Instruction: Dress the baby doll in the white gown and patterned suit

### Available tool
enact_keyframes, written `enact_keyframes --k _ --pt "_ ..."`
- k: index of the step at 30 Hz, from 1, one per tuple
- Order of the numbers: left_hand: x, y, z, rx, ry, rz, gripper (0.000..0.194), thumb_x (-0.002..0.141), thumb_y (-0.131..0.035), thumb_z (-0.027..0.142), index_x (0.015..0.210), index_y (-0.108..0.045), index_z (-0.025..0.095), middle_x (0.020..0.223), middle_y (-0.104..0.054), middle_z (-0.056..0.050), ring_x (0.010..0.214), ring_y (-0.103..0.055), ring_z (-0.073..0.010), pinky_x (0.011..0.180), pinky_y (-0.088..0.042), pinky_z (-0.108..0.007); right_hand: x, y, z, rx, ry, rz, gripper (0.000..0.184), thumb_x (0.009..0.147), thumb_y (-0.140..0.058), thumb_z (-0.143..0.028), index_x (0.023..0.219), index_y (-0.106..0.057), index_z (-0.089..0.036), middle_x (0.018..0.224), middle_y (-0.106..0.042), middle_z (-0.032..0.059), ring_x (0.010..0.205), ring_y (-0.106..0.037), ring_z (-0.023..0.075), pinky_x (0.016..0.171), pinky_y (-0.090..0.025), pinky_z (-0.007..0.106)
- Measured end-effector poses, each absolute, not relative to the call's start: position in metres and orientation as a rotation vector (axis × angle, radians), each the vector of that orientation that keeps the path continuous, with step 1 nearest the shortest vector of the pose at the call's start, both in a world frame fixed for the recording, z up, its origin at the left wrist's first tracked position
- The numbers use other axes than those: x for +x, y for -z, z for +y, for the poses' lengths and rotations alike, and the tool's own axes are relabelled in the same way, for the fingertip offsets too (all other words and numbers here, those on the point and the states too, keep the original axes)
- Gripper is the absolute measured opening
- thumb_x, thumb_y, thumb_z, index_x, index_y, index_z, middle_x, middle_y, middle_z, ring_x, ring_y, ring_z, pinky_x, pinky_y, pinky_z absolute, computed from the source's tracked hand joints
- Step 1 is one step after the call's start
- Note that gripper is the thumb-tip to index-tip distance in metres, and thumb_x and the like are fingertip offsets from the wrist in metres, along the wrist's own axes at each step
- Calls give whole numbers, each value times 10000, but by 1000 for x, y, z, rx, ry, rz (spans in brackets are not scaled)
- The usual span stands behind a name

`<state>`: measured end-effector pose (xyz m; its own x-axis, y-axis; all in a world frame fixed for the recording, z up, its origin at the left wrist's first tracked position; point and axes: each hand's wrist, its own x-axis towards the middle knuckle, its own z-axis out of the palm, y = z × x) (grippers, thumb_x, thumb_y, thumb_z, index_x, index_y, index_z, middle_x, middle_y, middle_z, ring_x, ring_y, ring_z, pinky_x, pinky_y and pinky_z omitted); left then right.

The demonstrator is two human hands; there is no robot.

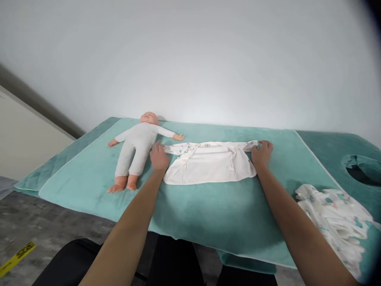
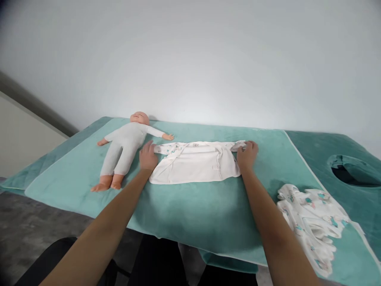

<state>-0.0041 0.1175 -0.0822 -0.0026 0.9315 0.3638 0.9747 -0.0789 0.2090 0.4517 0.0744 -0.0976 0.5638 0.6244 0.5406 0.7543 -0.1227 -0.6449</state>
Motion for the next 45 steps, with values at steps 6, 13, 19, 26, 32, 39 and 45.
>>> enact_keyframes --k 6,13,19,26,32,39,45 --pt "-2 88 109 -2165 551 -1961 307 907 -433 142 1113 -655 189 1208 -667 -150 1218 -558 -304 1032 -383 -445 425 99 18 -1736 -204 -1275 374 862 -494 -459 989 -662 -150 977 -679 129 889 -590 231 861 -474 394" --pt "-4 87 97 -2023 553 -2109 303 872 -427 75 1004 -681 173 1135 -677 -157 1130 -582 -325 933 -406 -451 425 107 -17 -1874 -341 -1236 447 794 -542 -470 1083 -687 -161 916 -705 90 766 -593 211 747 -462 349" --pt "-7 94 99 -1999 654 -2119 291 908 -425 121 1032 -682 178 1145 -700 -141 1132 -611 -307 984 -395 -456 398 92 -29 -1903 256 -1419 338 824 -452 -182 1065 -687 -155 1137 -665 168 1033 -588 285 958 -432 461" --pt "-3 108 112 -2234 851 -1772 317 1009 -396 313 1136 -673 224 1219 -715 -91 1250 -586 -235 1190 -234 -439 323 75 -26 -1607 325 -1863 370 908 -396 -116 1136 -680 -179 1225 -668 140 1175 -581 258 1157 -339 505" --pt "-8 118 121 -2180 771 -1834 364 1028 -352 367 1074 -674 204 1102 -734 -121 1104 -644 -264 1004 -400 -409 266 92 37 -1650 23 -2152 469 1018 -370 -341 1377 -561 -107 1466 -542 148 1374 -464 253 1232 -251 442" --pt "-10 122 124 -2147 805 -1893 357 1022 -368 379 1202 -621 202 1187 -714 -133 1144 -634 -278 994 -417 -431 244 113 129 -1894 -99 -2107 572 1030 -317 -398 1469 -455 -58 1611 -332 194 1481 -329 277 1202 -257 439" --pt "-9 118 122 -2128 884 -1857 385 1023 -361 359 1290 -604 223 1349 -648 -112 1321 -529 -268 1127 -321 -470 236 122 134 -1886 73 -2004 612 1006 -366 -409 1533 -364 -99 1655 -228 174 1512 -212 307 1204 -177 513"
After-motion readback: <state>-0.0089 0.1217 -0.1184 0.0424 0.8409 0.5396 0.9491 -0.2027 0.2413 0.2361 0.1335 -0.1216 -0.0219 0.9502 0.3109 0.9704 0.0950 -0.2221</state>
